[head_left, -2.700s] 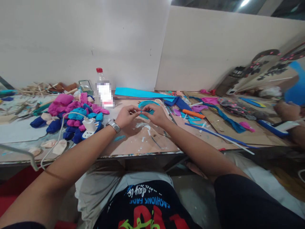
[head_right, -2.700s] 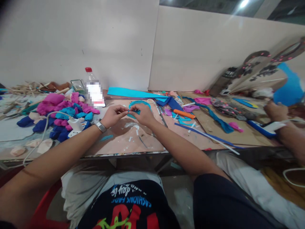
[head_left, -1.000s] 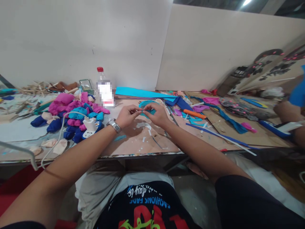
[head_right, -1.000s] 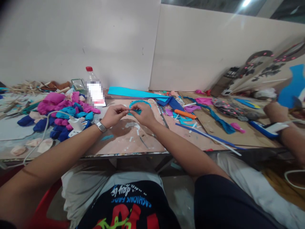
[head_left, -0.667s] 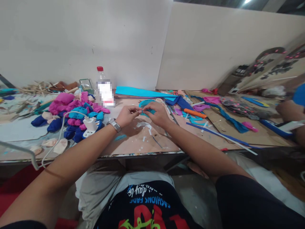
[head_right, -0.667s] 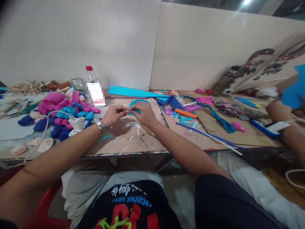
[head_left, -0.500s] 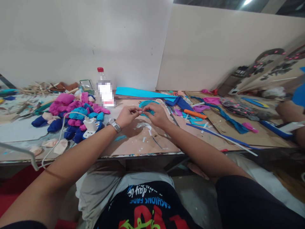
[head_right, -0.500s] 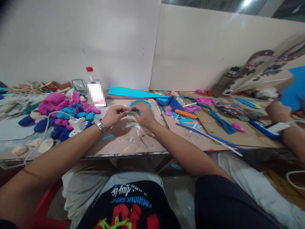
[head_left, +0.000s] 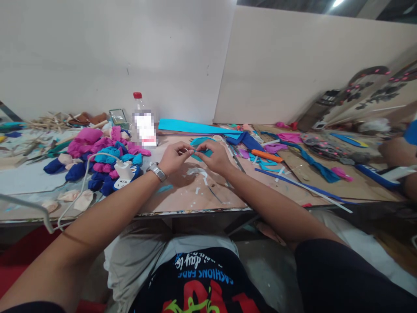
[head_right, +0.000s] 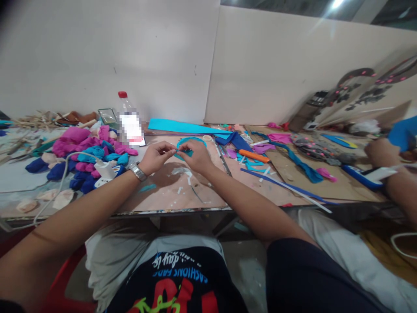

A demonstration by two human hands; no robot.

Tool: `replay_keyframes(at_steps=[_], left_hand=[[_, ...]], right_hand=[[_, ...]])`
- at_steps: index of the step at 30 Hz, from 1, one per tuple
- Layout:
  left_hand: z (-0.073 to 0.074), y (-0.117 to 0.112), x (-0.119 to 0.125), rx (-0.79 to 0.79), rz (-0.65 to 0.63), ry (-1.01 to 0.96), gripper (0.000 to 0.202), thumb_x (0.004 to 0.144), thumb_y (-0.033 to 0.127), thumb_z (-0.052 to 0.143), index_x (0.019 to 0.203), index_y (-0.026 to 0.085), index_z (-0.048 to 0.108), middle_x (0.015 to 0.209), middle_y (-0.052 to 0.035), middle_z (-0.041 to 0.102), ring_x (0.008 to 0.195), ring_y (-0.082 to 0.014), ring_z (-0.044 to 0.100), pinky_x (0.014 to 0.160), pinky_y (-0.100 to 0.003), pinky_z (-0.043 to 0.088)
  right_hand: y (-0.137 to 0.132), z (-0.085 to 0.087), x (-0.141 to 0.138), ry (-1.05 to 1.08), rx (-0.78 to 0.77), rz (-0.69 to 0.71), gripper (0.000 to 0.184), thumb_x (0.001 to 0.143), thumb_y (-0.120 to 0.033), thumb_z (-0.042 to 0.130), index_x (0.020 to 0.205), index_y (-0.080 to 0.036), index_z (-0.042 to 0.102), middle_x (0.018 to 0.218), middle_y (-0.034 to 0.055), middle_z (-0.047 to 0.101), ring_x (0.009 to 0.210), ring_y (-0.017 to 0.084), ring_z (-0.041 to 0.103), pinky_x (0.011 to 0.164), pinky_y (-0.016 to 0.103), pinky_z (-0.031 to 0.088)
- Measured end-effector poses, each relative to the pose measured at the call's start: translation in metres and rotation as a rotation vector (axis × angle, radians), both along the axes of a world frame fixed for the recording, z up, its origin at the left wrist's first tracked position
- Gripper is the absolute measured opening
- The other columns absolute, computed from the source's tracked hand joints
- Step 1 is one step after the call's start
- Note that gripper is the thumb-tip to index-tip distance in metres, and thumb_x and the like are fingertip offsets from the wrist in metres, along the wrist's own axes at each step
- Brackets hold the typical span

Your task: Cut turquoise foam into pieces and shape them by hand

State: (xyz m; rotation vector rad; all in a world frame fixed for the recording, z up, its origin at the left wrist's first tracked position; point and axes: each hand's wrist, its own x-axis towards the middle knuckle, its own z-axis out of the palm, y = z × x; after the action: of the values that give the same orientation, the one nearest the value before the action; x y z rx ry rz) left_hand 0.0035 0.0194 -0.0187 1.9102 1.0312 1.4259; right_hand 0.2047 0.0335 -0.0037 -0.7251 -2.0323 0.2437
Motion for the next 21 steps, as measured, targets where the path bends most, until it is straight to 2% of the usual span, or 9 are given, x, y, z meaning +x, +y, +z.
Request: replay_keyframes(at_steps=[8,14,21], left_hand=[[-0.002,0.0027,-0.0021,-0.003,-0.003,0.008,0.033,0.084,0.05,0.074,0.092,0.019,0.08,0.094,-0.0083,0.079,0.085,-0.0198,0.07,0.075,-0.032,0.053],[-0.0002,0.0028,-0.0034,0.012,0.007,0.012,0.034,0.082,0.053,0.076,0.09,0.02,0.082,0.095,-0.0093,0.078,0.085,-0.0206,0.069,0.069,-0.031,0.051],[-0.0013,0.0038,-0.0033,-0.016,-0.004,-0.006,0.033,0.081,0.051,0.077,0.091,0.02,0.081,0.095,-0.009,0.077,0.086,-0.0204,0.068,0.071,-0.031,0.051]], right_hand=[[-0.0003,0.0035,0.0016,0.001,0.034,0.014,0.036,0.092,-0.055,0.069,0.081,-0.021,0.073,0.083,0.0061,0.076,0.078,0.02,0.068,0.077,0.036,0.051],[0.0024,0.0009,0.0029,0.004,0.033,0.021,0.03,0.091,-0.049,0.071,0.081,-0.021,0.074,0.084,0.0063,0.078,0.078,0.021,0.069,0.079,0.037,0.052],[-0.0007,-0.0004,0.001,0.012,0.02,0.01,0.028,0.092,-0.046,0.069,0.081,-0.021,0.071,0.085,0.0065,0.076,0.08,0.021,0.068,0.077,0.036,0.052]])
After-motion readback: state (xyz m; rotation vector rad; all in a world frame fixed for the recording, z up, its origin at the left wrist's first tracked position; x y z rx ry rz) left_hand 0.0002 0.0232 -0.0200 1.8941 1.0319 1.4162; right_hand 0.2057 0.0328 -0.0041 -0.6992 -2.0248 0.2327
